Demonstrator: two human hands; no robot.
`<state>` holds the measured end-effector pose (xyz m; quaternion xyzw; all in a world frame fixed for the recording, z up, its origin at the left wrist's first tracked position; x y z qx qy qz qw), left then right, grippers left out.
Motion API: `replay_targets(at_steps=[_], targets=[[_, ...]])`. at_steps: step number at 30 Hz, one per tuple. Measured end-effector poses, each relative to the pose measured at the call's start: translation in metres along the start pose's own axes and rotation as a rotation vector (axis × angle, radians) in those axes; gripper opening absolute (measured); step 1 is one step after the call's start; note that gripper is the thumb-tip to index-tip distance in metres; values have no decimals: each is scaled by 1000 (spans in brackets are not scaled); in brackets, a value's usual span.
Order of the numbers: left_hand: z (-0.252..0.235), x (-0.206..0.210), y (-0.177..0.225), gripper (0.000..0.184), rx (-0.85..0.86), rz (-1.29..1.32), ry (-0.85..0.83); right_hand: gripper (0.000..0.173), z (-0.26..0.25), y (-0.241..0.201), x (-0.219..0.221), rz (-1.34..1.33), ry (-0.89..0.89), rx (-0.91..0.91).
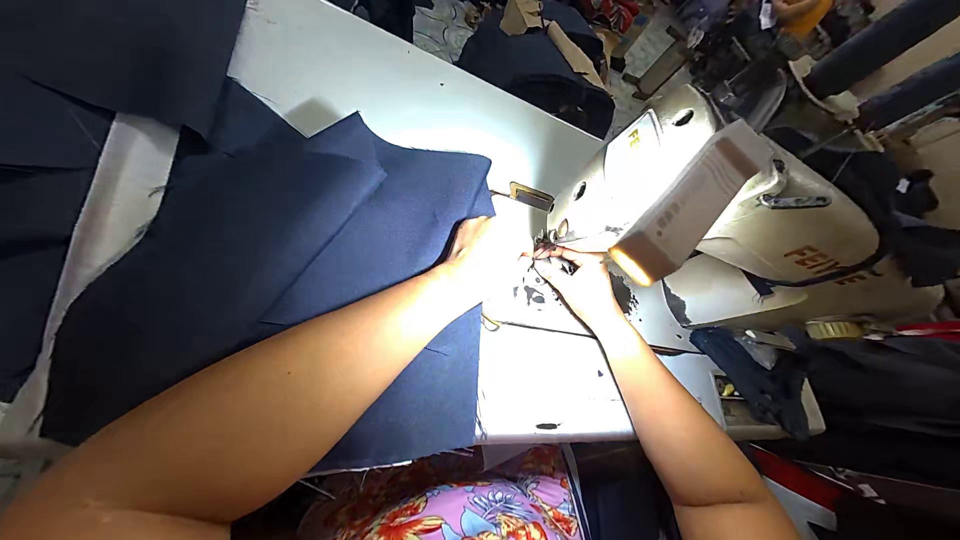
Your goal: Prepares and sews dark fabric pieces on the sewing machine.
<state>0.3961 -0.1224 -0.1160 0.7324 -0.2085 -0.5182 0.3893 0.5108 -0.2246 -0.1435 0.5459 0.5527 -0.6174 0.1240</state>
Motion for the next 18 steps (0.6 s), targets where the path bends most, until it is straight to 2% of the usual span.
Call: replay_targets(at_steps=[7, 15, 18], targets=[[0, -3, -1, 13, -13, 37, -29, 15, 1, 0, 1, -137, 17, -80], [2, -3, 1, 18, 52, -21, 28, 15, 5, 4, 8, -214, -87, 90], [-4, 2, -6, 17, 95, -57, 48, 18, 3, 5, 7, -215, -49, 25]])
Point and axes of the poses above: each hand's wrist, its own z-axis away from the middle knuckle, its own x-axis out of the palm, y = z × x, the point moved 8 cm from there along -z, towards the middle knuckle, and after that the axes turned 14 degrees about z, right-handed, at the moved point
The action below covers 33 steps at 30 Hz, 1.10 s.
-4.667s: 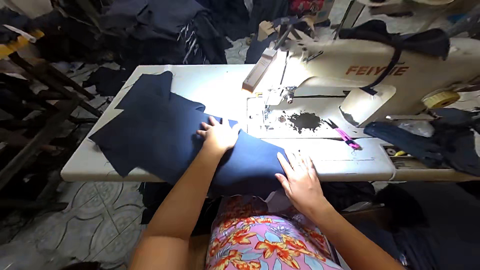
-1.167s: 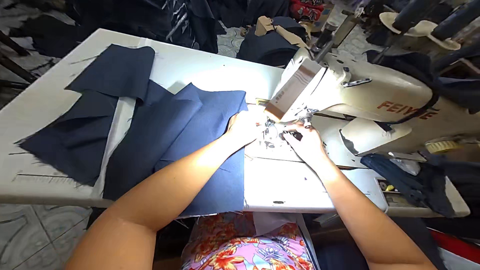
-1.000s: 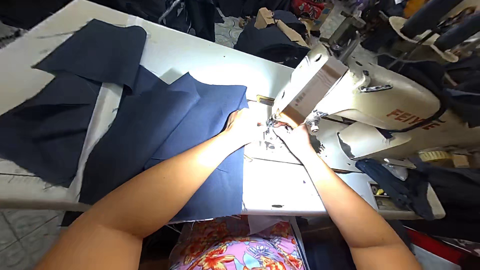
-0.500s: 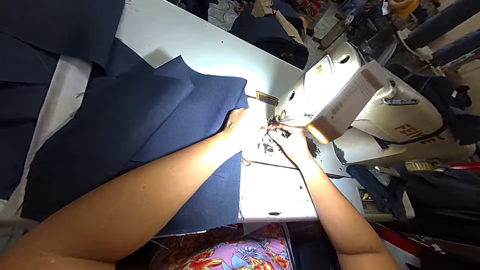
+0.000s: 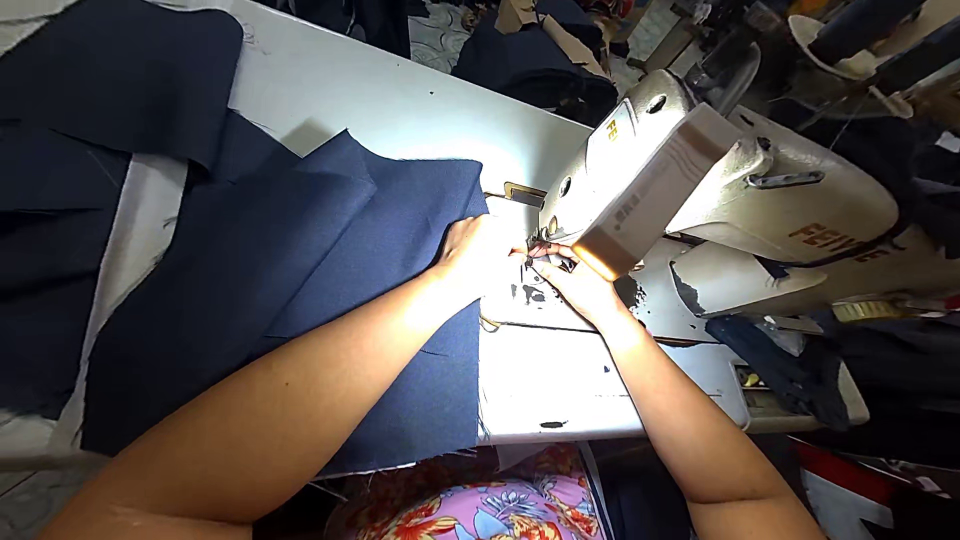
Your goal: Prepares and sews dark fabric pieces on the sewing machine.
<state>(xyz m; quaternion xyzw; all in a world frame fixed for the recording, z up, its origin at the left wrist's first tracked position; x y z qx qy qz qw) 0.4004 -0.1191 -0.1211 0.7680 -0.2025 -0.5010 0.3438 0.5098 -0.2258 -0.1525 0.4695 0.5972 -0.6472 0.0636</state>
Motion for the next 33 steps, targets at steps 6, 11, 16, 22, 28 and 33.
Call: replay_targets(at_steps=[6, 11, 16, 22, 28, 33], targets=[[-16, 31, -38, 16, 240, -54, 167, 18, -1, 0, -1, -19, 42, -75], [-10, 17, -20, 21, 60, 9, -6, 22, 0, -6, -3, -1, 56, -128], [-13, 23, -29, 24, 133, 11, 36, 24, 1, -6, -2, -59, 59, -120], [-12, 19, -26, 25, 94, 48, 13, 24, 3, -10, -4, -28, 56, -76], [-12, 19, -26, 25, 114, 67, 4, 28, 2, -12, -4, 31, 60, -124], [-12, 19, -26, 26, 121, 56, -5, 28, 1, -13, -6, 54, 73, -144]])
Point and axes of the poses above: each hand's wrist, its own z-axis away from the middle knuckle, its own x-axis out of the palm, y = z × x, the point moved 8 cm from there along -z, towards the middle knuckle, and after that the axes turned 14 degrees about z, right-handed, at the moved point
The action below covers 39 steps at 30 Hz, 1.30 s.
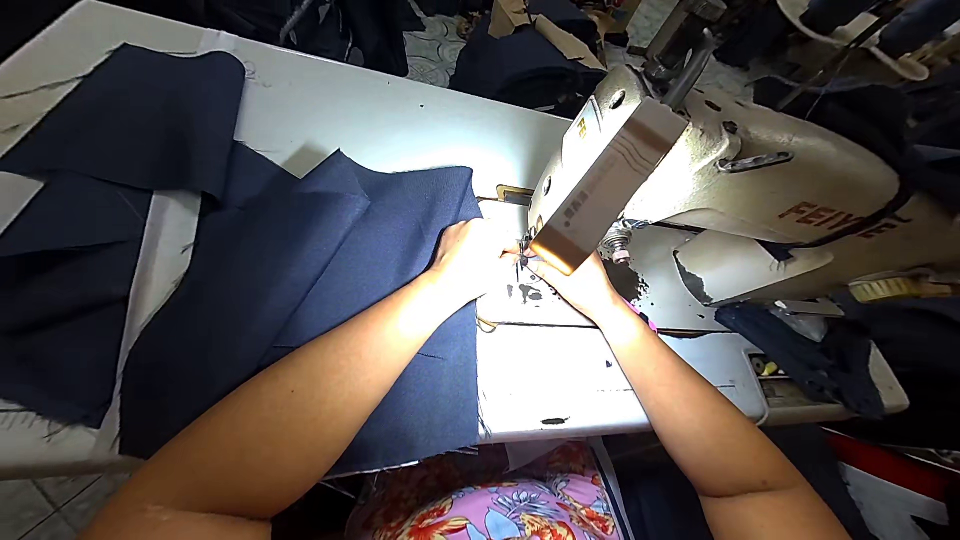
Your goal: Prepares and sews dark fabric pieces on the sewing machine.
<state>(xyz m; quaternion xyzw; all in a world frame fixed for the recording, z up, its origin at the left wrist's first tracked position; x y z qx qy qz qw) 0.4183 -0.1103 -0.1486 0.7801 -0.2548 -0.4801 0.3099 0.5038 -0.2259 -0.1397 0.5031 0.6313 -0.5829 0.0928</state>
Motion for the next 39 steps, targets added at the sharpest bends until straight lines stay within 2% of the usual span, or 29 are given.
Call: replay_targets(at_steps=[13, 28, 35, 39], targets=[[1, -2, -1, 23, -14, 11, 12, 36, -1, -4, -2, -7, 19, -16], [-2, 1, -1, 26, -14, -12, -4, 25, -3, 0, 1, 14, 10, 13], [-1, 1, 0, 25, -30, -16, 10, 28, -3, 3, 0, 15, 41, 18], [-1, 1, -2, 25, -7, -22, 29, 19, -4, 4, 0, 65, 44, -2]])
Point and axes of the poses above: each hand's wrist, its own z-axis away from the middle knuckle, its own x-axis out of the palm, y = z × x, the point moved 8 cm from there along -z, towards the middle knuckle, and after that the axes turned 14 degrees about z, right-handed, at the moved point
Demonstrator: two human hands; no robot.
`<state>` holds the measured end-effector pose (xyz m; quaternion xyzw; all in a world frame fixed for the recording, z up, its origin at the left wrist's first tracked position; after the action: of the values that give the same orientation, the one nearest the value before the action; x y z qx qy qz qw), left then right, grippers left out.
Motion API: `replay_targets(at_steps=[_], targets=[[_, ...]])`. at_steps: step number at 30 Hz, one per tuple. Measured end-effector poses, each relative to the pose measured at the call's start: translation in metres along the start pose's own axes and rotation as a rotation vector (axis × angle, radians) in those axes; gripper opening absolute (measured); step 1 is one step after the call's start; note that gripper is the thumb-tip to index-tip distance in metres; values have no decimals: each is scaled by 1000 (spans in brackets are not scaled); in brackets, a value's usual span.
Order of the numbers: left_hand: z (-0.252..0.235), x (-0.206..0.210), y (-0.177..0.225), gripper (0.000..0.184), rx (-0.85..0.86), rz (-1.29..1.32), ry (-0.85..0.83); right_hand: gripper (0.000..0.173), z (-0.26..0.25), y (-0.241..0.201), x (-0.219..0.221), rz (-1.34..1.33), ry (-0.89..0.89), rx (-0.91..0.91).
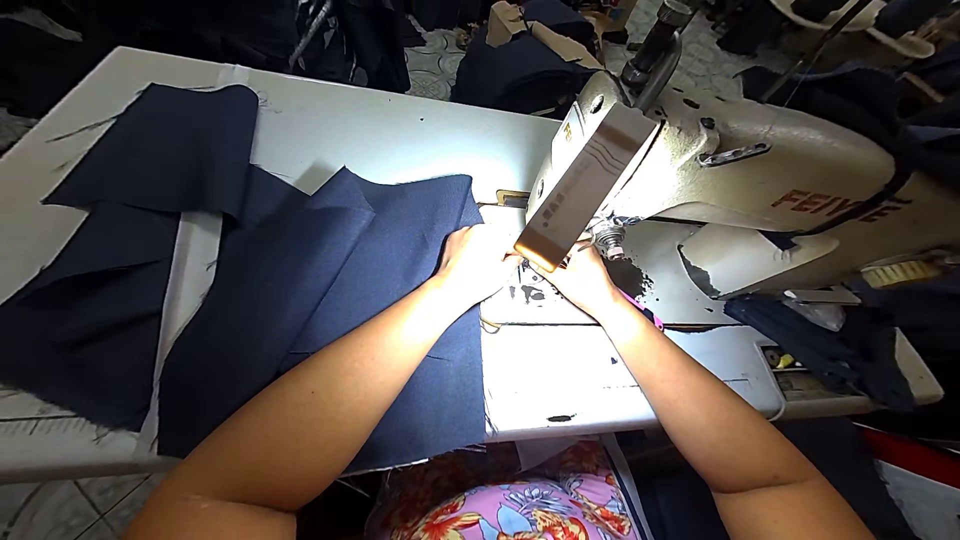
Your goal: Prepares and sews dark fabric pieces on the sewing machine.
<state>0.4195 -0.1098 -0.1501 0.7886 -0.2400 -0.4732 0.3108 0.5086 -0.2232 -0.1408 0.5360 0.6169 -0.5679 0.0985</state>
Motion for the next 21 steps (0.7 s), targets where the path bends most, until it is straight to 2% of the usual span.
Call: replay_targets(at_steps=[10, 21], targets=[[1, -4, 1, 22, -42, -6, 5, 10, -2, 2, 2, 47, -9, -2], [3, -7, -3, 20, -79, 2, 56, 10, -4, 13, 9, 57, -12, -30]])
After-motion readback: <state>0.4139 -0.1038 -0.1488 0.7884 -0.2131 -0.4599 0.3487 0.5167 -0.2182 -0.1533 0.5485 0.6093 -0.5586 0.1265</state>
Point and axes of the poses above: each hand's wrist, its own z-axis away from the middle knuckle, its own x-axis out of the palm, y = z × x, the point moved 8 cm from there along -z, towards the middle knuckle, and after that the axes turned 14 degrees about z, right-handed, at the moved point
